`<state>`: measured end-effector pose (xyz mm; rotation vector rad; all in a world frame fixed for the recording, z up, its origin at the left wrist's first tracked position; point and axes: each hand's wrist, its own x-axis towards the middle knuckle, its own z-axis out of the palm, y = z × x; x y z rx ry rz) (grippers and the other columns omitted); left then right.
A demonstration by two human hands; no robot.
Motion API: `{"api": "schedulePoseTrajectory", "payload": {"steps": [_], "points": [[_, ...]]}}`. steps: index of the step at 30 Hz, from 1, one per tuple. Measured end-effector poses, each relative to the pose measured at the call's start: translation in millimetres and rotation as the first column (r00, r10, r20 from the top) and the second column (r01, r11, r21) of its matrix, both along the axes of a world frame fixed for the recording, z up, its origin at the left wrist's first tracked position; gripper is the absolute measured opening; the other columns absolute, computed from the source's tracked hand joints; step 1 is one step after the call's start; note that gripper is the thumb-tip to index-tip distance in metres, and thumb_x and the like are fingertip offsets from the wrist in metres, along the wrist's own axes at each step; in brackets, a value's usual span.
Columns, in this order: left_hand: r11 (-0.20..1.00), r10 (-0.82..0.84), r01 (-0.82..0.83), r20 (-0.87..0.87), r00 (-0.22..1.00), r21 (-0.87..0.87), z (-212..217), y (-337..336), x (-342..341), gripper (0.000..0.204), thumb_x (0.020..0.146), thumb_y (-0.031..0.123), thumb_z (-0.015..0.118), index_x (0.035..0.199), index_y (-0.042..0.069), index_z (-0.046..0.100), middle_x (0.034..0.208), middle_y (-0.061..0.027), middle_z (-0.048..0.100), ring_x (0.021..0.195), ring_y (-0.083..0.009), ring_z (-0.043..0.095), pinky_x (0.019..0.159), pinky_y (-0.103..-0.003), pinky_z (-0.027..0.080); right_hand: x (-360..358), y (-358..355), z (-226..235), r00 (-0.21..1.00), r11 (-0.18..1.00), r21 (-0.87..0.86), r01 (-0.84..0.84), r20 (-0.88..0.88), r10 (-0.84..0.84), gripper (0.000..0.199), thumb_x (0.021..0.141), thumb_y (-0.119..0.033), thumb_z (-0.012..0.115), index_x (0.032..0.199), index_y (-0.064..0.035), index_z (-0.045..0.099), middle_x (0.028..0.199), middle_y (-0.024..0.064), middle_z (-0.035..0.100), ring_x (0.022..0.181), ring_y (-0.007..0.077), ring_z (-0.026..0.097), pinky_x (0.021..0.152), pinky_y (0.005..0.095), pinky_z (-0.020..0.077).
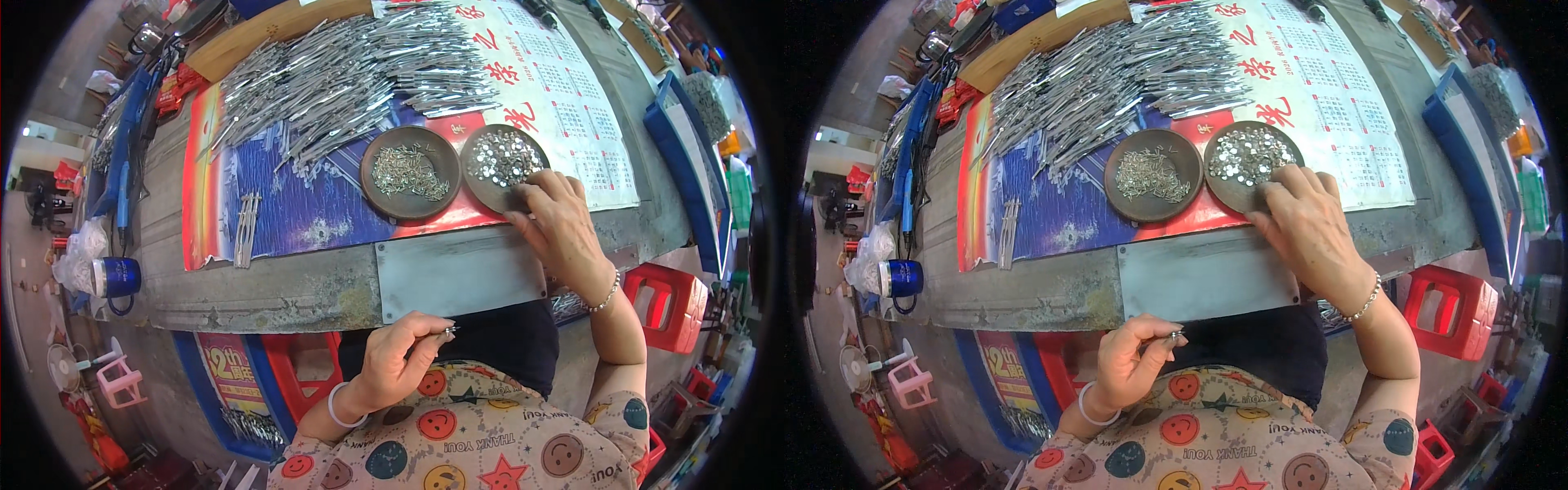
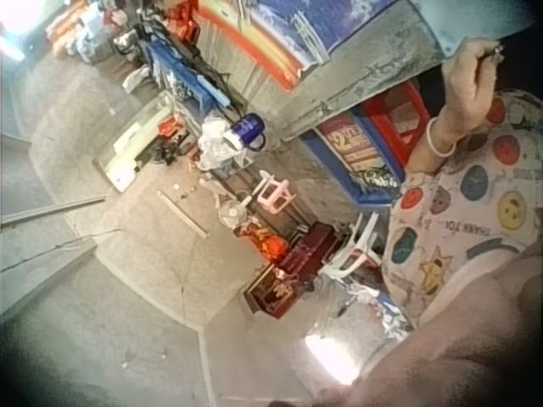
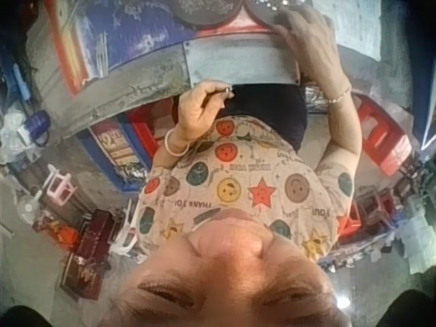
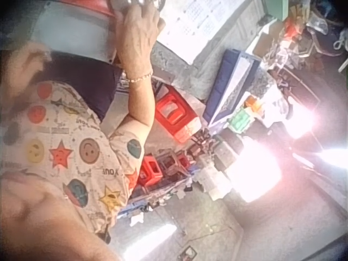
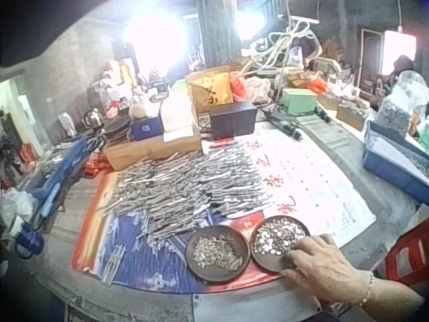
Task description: Manual assembly of small metal components at a workbench.
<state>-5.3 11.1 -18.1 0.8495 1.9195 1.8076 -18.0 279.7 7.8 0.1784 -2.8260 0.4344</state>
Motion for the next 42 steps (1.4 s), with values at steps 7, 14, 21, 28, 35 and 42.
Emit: {"api": "schedulePoseTrajectory", "payload": {"steps": [7,14,21,28,35,42], "points": [[0.999,-0.025,0.025,0.028,0.999,0.025,0,6,1,0.014,0.090,-0.004,0.054,0.104,-0.005,0.056,0.087,-0.0119,0.065,0.067,-0.0095,0.060,0.058,-0.020,0.049,0,3,0,0.998,0.998,0.067,-0.002,0.059,-0.002,0.021,0.074,-0.014,0.069,0.088,-0.0032,0.057,0.095,0.0107,0.052,0.094,0.0277,0.051,0.085,0.0387,0.0371],[0.999,-0.035,0.034,0.055,0.998,0.022,0,10,1,0.016,0.089,-0.005,0.055,0.105,-0.006,0.056,0.086,-0.0126,0.064,0.070,-0.0129,0.061,0.060,-0.022,0.049,-8,7,6,0.996,0.995,0.089,-0.053,0.079,0.046,0.022,0.073,-0.017,0.070,0.082,-0.0032,0.057,0.090,0.0105,0.052,0.093,0.0270,0.051,0.085,0.0389,0.0370],[0.999,-0.042,0.042,0.092,0.995,0.005,-1,11,3,0.019,0.087,-0.007,0.056,0.107,-0.006,0.056,0.086,-0.0133,0.064,0.075,-0.0169,0.065,0.064,-0.023,0.050,-5,6,9,0.978,0.992,0.011,-0.123,0.172,0.120,0.022,0.074,-0.014,0.068,0.081,-0.0029,0.051,0.088,0.0115,0.049,0.090,0.0288,0.051,0.084,0.0389,0.0363],[0.999,-0.040,0.040,0.143,0.989,0.005,-3,11,8,0.019,0.088,-0.007,0.055,0.107,-0.006,0.057,0.087,-0.0129,0.065,0.079,-0.0170,0.066,0.069,-0.024,0.052,4,1,6,0.992,0.991,-0.073,-0.111,0.049,0.115,0.014,0.075,-0.004,0.062,0.078,-0.0047,0.048,0.078,0.0110,0.050,0.079,0.0283,0.053,0.078,0.0393,0.0393],[0.976,0.024,-0.128,0.502,0.864,0.174,-3,22,14,0.021,0.093,-0.003,0.051,0.114,-0.004,0.052,0.093,-0.0086,0.064,0.068,-0.0044,0.050,0.060,-0.018,0.044,55,-43,9,0.960,0.682,-0.717,-0.142,0.068,0.272,0.013,0.073,0.002,0.066,0.081,-0.0031,0.056,0.076,0.0101,0.060,0.073,0.0288,0.060,0.079,0.0358,0.0468],[0.918,-0.068,-0.190,0.612,0.788,0.347,-11,26,19,0.026,0.096,0.002,0.049,0.121,-0.002,0.051,0.097,-0.0029,0.055,0.078,-0.0051,0.050,0.069,-0.018,0.042,67,-70,-15,0.972,0.354,-0.935,-0.038,0.047,0.228,0.013,0.075,0.004,0.069,0.082,-0.0019,0.060,0.080,0.0091,0.064,0.076,0.0238,0.064,0.070,0.0315,0.0508]]}}
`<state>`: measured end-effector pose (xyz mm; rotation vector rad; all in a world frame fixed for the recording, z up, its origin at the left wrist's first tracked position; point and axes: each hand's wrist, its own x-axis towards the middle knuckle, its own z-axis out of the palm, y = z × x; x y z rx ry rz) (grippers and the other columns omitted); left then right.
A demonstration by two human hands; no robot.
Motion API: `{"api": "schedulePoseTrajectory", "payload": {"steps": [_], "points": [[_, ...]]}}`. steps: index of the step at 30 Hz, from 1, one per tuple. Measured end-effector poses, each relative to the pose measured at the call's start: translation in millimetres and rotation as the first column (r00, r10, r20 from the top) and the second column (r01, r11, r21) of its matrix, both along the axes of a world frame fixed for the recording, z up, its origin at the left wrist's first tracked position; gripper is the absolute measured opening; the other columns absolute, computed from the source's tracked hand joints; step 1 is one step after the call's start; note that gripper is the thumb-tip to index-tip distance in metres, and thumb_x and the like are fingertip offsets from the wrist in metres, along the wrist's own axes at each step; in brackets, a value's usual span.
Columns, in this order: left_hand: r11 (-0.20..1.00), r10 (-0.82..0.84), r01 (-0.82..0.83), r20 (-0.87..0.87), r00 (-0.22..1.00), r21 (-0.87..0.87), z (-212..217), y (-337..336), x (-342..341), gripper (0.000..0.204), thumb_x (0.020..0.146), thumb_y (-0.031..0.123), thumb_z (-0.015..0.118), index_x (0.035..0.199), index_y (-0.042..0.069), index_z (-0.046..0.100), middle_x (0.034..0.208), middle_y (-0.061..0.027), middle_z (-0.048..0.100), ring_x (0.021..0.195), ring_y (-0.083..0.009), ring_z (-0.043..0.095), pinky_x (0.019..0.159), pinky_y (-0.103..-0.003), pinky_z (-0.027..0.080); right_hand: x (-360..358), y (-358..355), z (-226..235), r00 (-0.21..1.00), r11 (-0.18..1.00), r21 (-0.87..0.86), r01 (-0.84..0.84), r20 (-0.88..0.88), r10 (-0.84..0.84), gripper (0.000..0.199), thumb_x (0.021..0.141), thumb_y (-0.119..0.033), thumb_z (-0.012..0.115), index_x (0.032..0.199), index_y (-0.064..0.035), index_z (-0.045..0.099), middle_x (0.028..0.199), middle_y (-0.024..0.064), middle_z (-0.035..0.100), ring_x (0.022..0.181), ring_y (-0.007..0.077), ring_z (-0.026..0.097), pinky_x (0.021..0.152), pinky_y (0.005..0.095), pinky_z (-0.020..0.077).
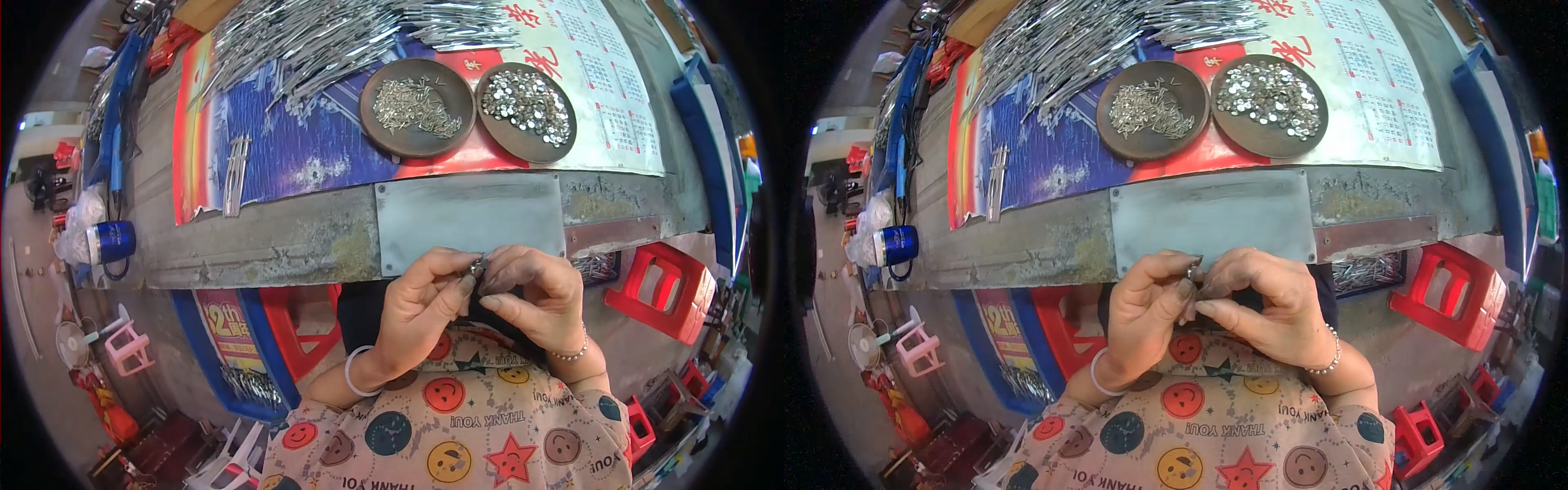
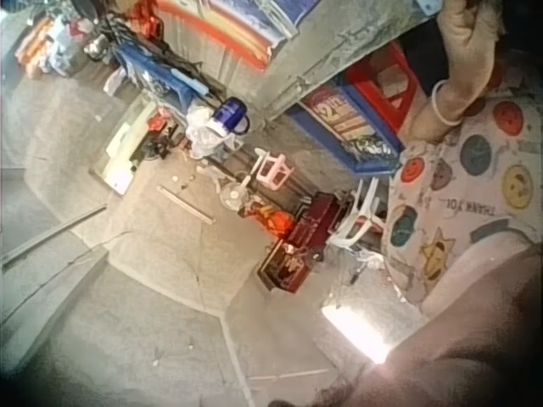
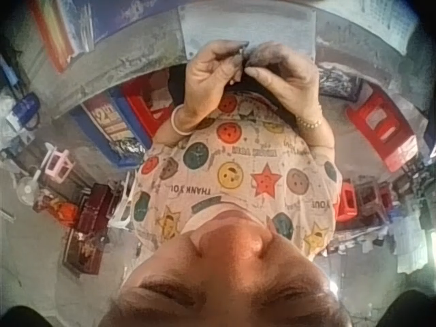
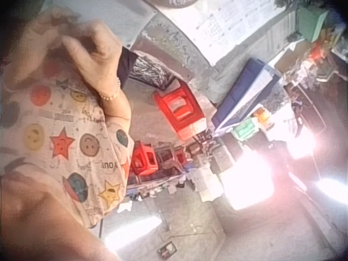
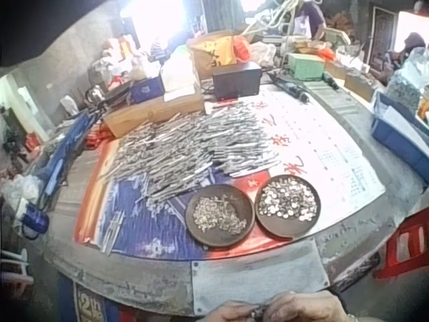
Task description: Manual assembly of small metal components at a workbench.
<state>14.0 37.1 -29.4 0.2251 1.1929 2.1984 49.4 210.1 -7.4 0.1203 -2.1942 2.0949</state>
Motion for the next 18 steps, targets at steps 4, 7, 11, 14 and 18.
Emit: {"api": "schedulePoseTrajectory", "payload": {"steps": [4,7,11,14,18], "points": [[1.000,-0.015,0.016,-0.038,0.999,0.023,-9,-3,9,0.030,0.096,-0.001,0.047,0.125,-0.001,0.052,0.108,-0.0037,0.050,0.082,-0.0062,0.049,0.072,-0.019,0.043,2,-8,1,0.999,0.999,-0.011,0.043,0.031,-0.042,0.014,0.075,0.003,0.069,0.084,-0.0020,0.060,0.079,0.0091,0.064,0.075,0.0235,0.063,0.071,0.0317,0.0503],[0.999,-0.006,0.007,-0.029,1.000,0.034,-8,-4,13,0.031,0.095,-0.003,0.046,0.125,-0.001,0.052,0.108,-0.0040,0.048,0.083,-0.0066,0.049,0.073,-0.020,0.042,4,-10,2,0.996,0.981,0.180,0.078,-0.053,-0.069,0.015,0.075,0.002,0.070,0.086,-0.0026,0.060,0.077,0.0085,0.064,0.075,0.0232,0.062,0.072,0.0313,0.0493],[1.000,-0.027,0.027,-0.055,0.998,0.004,-3,-5,13,0.031,0.094,-0.005,0.046,0.125,-0.001,0.052,0.106,-0.0034,0.046,0.085,-0.0071,0.048,0.074,-0.020,0.042,7,-11,6,0.993,0.952,0.284,0.115,-0.072,-0.098,0.017,0.073,0.001,0.071,0.085,-0.0041,0.061,0.075,0.0064,0.062,0.075,0.0239,0.060,0.075,0.0326,0.0480],[0.999,-0.038,0.038,-0.102,0.994,-0.005,-4,-6,14,0.032,0.094,-0.006,0.046,0.124,-0.001,0.053,0.106,-0.0033,0.046,0.086,-0.0071,0.048,0.074,-0.020,0.042,4,-8,5,0.991,0.941,0.325,0.097,-0.117,-0.062,0.018,0.070,0.000,0.072,0.084,-0.0049,0.062,0.075,0.0050,0.062,0.073,0.0245,0.059,0.076,0.0339,0.0477],[0.999,-0.032,0.035,-0.103,0.994,0.026,-5,-6,14,0.032,0.093,-0.007,0.046,0.124,-0.001,0.053,0.107,-0.0033,0.046,0.085,-0.0070,0.048,0.074,-0.020,0.043,1,-7,5,0.986,0.943,0.320,0.092,-0.163,-0.041,0.018,0.069,0.000,0.072,0.082,-0.0056,0.061,0.075,0.0039,0.062,0.069,0.0243,0.059,0.077,0.0363,0.0468]]}}
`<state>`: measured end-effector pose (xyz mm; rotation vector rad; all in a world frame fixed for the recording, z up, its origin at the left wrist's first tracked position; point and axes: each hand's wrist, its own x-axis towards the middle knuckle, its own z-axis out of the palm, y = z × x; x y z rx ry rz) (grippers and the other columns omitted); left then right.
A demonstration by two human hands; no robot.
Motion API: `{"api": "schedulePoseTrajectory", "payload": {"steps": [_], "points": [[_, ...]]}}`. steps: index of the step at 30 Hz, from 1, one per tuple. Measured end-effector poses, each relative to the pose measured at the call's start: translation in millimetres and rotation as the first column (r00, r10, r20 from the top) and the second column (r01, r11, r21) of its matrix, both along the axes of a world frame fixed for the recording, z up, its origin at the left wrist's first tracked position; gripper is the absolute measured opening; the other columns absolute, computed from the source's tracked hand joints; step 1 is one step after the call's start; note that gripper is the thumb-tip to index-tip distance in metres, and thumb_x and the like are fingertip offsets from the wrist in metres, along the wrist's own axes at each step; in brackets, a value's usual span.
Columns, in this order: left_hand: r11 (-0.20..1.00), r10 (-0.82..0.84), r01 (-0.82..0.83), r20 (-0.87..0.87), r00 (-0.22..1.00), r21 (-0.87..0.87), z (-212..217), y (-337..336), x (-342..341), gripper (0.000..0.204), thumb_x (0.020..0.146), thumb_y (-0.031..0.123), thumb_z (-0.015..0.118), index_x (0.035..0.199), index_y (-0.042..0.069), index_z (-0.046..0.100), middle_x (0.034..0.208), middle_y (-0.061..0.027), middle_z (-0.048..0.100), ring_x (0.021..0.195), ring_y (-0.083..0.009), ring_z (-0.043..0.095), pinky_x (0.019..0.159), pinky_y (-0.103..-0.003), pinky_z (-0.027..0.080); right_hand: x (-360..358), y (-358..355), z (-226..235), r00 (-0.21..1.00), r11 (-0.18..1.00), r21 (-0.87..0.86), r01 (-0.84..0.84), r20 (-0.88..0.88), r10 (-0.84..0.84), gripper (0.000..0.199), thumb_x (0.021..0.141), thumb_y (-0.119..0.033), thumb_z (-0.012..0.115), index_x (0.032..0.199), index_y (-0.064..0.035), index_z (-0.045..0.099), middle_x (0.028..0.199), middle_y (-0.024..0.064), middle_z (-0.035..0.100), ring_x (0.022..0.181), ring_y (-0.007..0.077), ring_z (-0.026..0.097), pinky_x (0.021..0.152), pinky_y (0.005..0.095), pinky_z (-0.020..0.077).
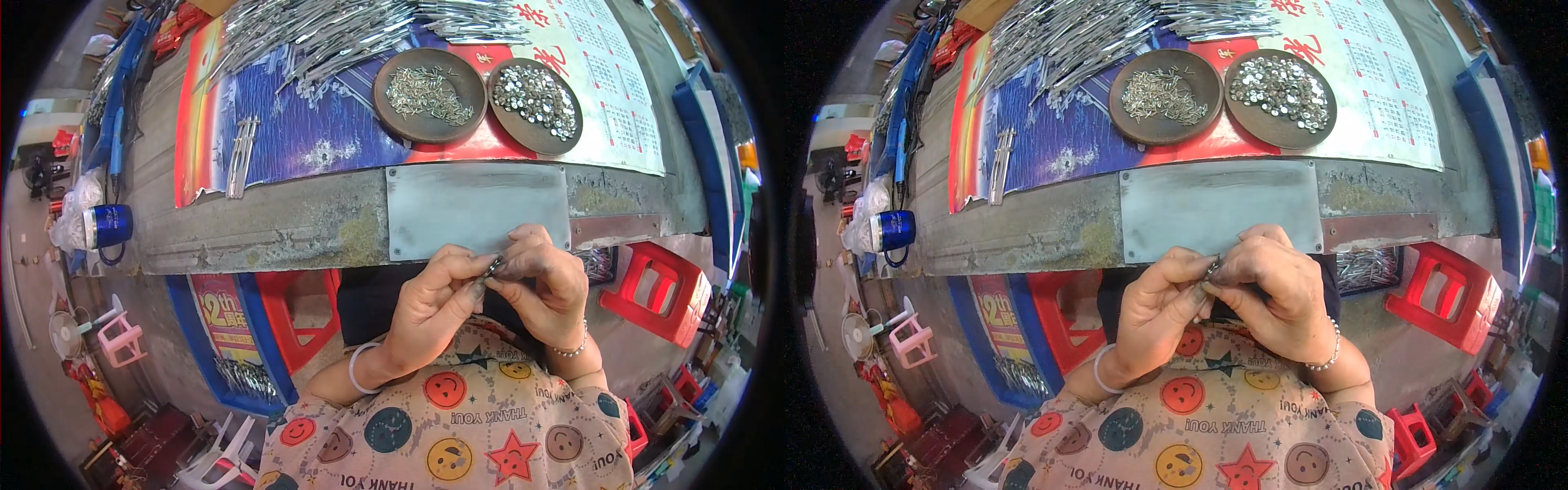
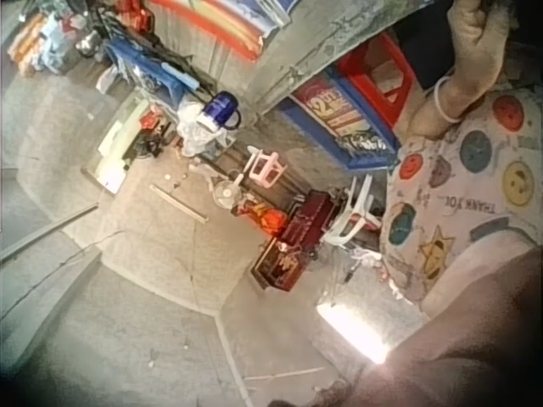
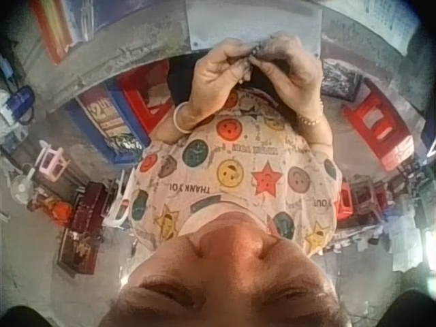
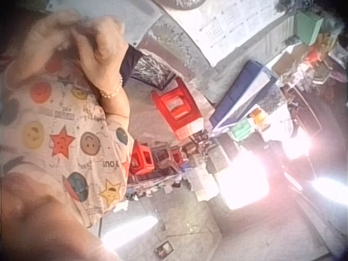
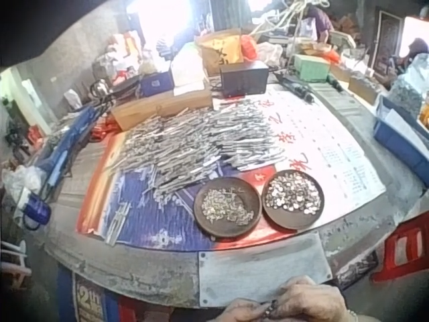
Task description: Manual assembly of small metal components at a workbench.
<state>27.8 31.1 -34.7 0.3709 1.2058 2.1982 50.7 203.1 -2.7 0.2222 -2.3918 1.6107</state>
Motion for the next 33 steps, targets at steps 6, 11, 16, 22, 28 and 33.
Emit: {"api": "schedulePoseTrajectory", "payload": {"steps": [6,11,16,22,28,33], "points": [[0.995,-0.048,0.032,0.173,0.984,0.099,2,3,-3,0.034,0.093,-0.007,0.046,0.126,-0.001,0.051,0.109,-0.0034,0.046,0.085,-0.0068,0.047,0.074,-0.020,0.042,-6,1,3,0.995,0.989,0.150,-0.005,-0.094,0.019,0.017,0.069,-0.001,0.072,0.079,-0.0057,0.060,0.075,0.0036,0.061,0.067,0.0220,0.059,0.078,0.0393,0.0446],[0.998,-0.013,0.010,0.050,0.999,0.059,-6,4,-4,0.034,0.091,-0.008,0.049,0.124,-0.001,0.051,0.106,-0.0063,0.048,0.081,-0.0095,0.049,0.069,-0.021,0.043,-7,4,-6,0.999,0.999,-0.021,-0.050,0.004,0.050,0.019,0.069,0.001,0.073,0.080,-0.0047,0.059,0.074,0.0046,0.059,0.071,0.0223,0.059,0.077,0.0345,0.0454],[0.990,-0.072,0.066,0.048,0.996,0.121,-3,4,-9,0.032,0.091,-0.009,0.048,0.122,0.001,0.053,0.103,-0.0052,0.046,0.081,-0.0089,0.047,0.069,-0.020,0.041,-3,3,-16,0.958,0.760,-0.649,0.039,0.242,0.157,0.023,0.074,0.002,0.075,0.079,-0.0029,0.053,0.080,0.0051,0.057,0.079,0.0145,0.055,0.070,0.0278,0.0474],[0.986,-0.140,0.147,-0.083,0.987,0.080,7,7,-13,0.030,0.090,-0.009,0.051,0.118,0.001,0.057,0.098,-0.0035,0.045,0.083,-0.0090,0.044,0.073,-0.019,0.038,-2,4,-19,0.897,0.362,-0.923,0.128,0.264,0.354,0.026,0.072,0.003,0.076,0.080,-0.0024,0.052,0.084,0.0082,0.056,0.080,0.0158,0.055,0.071,0.0256,0.0483],[0.969,0.210,-0.242,-0.366,0.906,-0.042,8,12,1,0.032,0.086,-0.011,0.055,0.115,0.001,0.055,0.098,-0.0129,0.053,0.084,-0.0172,0.050,0.072,-0.024,0.043,2,-21,-11,0.966,0.582,-0.801,0.138,0.237,0.098,0.020,0.075,0.000,0.074,0.082,0.0002,0.055,0.087,0.0106,0.059,0.083,0.0182,0.058,0.073,0.0275,0.0495],[0.914,0.277,-0.399,-0.599,0.751,-0.077,14,7,4,0.034,0.083,-0.012,0.058,0.115,0.000,0.056,0.092,-0.0126,0.055,0.081,-0.0190,0.051,0.069,-0.025,0.044,6,-31,-8,0.990,0.922,-0.369,0.118,-0.033,-0.139,0.020,0.080,-0.010,0.073,0.085,0.0025,0.058,0.084,0.0146,0.063,0.074,0.0204,0.062,0.065,0.0276,0.0505]]}}
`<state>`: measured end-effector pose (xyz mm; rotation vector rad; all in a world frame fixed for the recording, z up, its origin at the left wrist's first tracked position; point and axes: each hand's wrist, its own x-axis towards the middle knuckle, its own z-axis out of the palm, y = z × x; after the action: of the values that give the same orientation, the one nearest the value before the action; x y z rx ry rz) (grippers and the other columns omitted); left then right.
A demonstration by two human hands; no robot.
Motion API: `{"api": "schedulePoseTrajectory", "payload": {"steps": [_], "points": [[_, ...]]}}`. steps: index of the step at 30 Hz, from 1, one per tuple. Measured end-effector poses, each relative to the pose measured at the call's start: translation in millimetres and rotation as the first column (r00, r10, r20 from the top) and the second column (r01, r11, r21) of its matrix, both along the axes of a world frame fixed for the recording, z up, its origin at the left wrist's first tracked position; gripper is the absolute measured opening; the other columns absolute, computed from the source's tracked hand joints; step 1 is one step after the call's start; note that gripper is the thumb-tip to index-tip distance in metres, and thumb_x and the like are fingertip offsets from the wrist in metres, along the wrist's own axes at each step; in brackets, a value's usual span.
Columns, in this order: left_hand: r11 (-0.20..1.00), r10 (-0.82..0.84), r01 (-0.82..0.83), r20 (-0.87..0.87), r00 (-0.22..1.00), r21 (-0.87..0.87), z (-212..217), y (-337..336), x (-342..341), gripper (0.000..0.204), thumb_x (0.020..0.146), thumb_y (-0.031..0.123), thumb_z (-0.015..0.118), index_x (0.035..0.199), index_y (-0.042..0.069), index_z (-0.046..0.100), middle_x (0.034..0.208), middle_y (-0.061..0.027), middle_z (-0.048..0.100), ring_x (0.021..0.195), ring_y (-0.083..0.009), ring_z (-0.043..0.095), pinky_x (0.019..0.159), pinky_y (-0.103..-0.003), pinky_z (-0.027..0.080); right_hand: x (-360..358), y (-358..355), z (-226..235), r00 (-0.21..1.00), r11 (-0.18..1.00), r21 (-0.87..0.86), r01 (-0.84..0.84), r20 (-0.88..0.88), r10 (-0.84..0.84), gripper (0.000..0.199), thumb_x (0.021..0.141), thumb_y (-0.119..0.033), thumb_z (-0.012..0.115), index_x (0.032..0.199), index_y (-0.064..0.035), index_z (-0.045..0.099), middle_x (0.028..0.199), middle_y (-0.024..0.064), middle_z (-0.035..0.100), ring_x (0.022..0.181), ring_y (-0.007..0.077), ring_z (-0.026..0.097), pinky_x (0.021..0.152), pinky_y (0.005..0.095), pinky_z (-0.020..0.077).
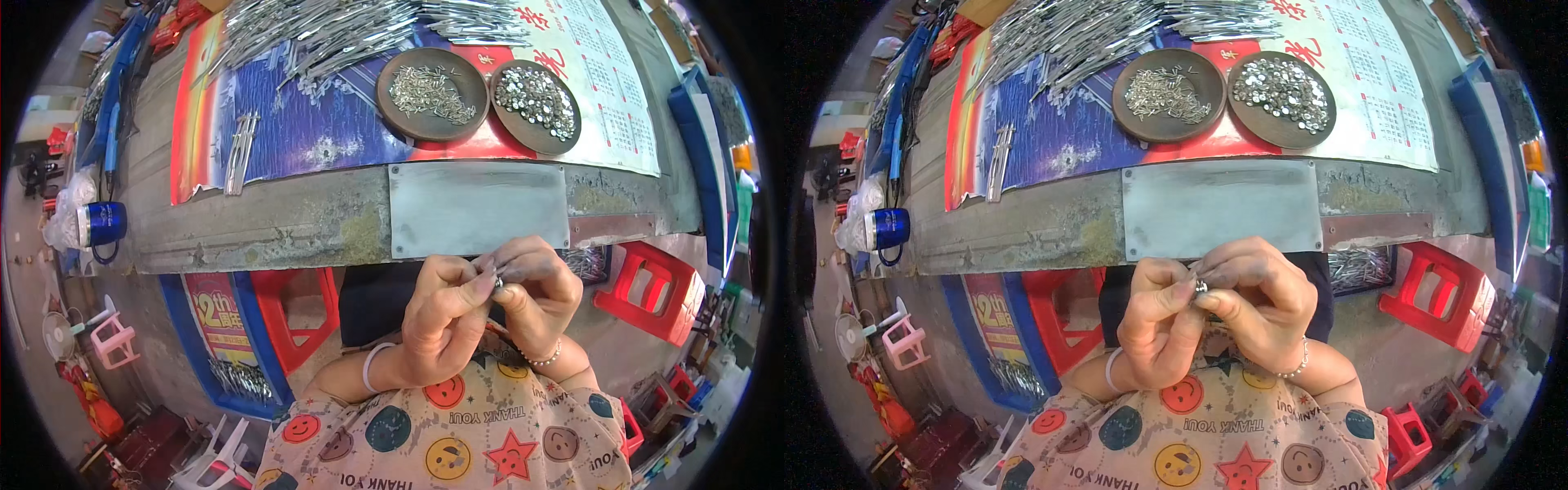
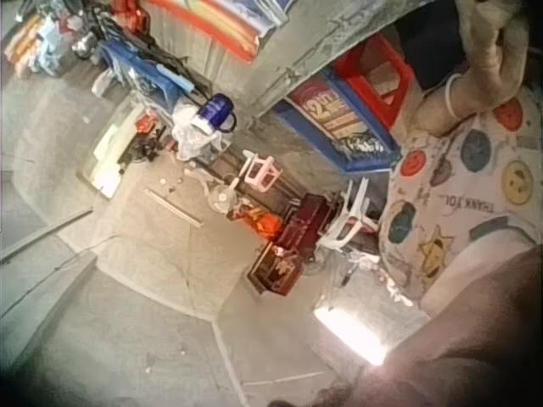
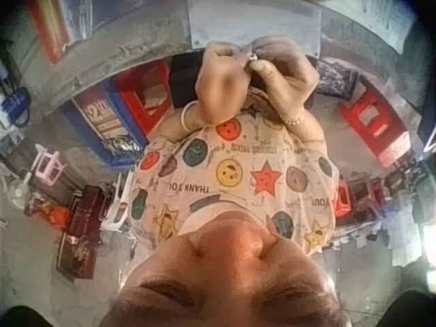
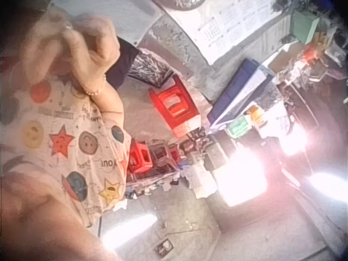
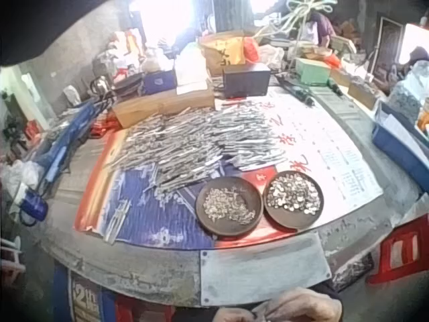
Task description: Manual assembly of small metal components at a workbench.
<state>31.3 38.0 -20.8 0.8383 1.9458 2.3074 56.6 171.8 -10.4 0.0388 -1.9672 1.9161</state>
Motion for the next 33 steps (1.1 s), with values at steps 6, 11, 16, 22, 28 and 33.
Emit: {"api": "schedulePoseTrajectory", "payload": {"steps": [6,11,16,22,28,33], "points": [[1.000,-0.028,0.028,-0.001,1.000,0.004,0,-6,5,0.032,0.083,-0.011,0.057,0.114,0.000,0.057,0.091,-0.0112,0.053,0.078,-0.0185,0.050,0.066,-0.024,0.042,-2,-6,0,0.989,0.978,0.197,0.066,-0.146,-0.038,0.023,0.087,-0.016,0.065,0.076,0.0020,0.055,0.078,0.0148,0.061,0.062,0.0204,0.060,0.055,0.0278,0.0480],[0.982,-0.188,0.184,0.144,0.972,0.044,-3,-8,10,0.030,0.086,-0.011,0.054,0.114,-0.002,0.055,0.098,-0.0131,0.051,0.087,-0.0173,0.049,0.074,-0.024,0.041,-2,-3,-10,0.988,0.895,0.432,0.114,-0.139,-0.059,0.039,0.092,-0.026,0.053,0.064,-0.0003,0.047,0.064,0.0144,0.053,0.050,0.0261,0.052,0.044,0.0315,0.0405],[0.987,-0.156,0.151,0.115,0.981,0.046,-5,-14,6,0.037,0.083,-0.013,0.054,0.117,0.000,0.057,0.095,-0.0093,0.050,0.083,-0.0141,0.048,0.070,-0.022,0.040,1,-4,-5,0.991,0.840,0.527,-0.127,0.033,0.129,0.033,0.082,-0.029,0.059,0.067,-0.0015,0.049,0.063,0.0134,0.047,0.052,0.0315,0.049,0.046,0.0346,0.0398],[0.873,-0.447,0.208,0.556,0.700,0.440,-10,-15,16,0.033,0.090,-0.012,0.047,0.120,-0.001,0.054,0.105,-0.0028,0.043,0.077,-0.0028,0.047,0.061,-0.016,0.038,-33,45,-5,0.864,0.879,0.009,0.476,0.183,-0.470,0.036,0.075,-0.009,0.067,0.105,-0.0032,0.049,0.087,0.0037,0.053,0.065,0.0087,0.045,0.053,0.0231,0.0383],[0.799,-0.525,0.082,0.625,0.578,0.596,-9,-5,12,0.034,0.089,-0.012,0.047,0.120,0.000,0.049,0.103,-0.0043,0.045,0.076,-0.0057,0.048,0.057,-0.019,0.040,-29,30,-8,0.932,0.952,0.146,0.268,0.211,-0.295,0.081,0.056,0.000,0.077,0.123,-0.0067,0.033,0.108,0.0066,0.042,0.067,0.0078,0.039,0.053,0.0193,0.0331],[0.829,-0.485,0.055,0.667,0.565,0.556,-8,-7,18,0.031,0.087,-0.014,0.047,0.113,0.001,0.050,0.106,-0.0076,0.046,0.078,-0.0091,0.048,0.064,-0.022,0.041,-3,14,7,0.981,0.963,0.270,0.017,0.180,-0.068,0.084,0.058,-0.003,0.079,0.126,-0.0069,0.030,0.108,0.0085,0.042,0.059,0.0072,0.038,0.051,0.0191,0.0318]]}}
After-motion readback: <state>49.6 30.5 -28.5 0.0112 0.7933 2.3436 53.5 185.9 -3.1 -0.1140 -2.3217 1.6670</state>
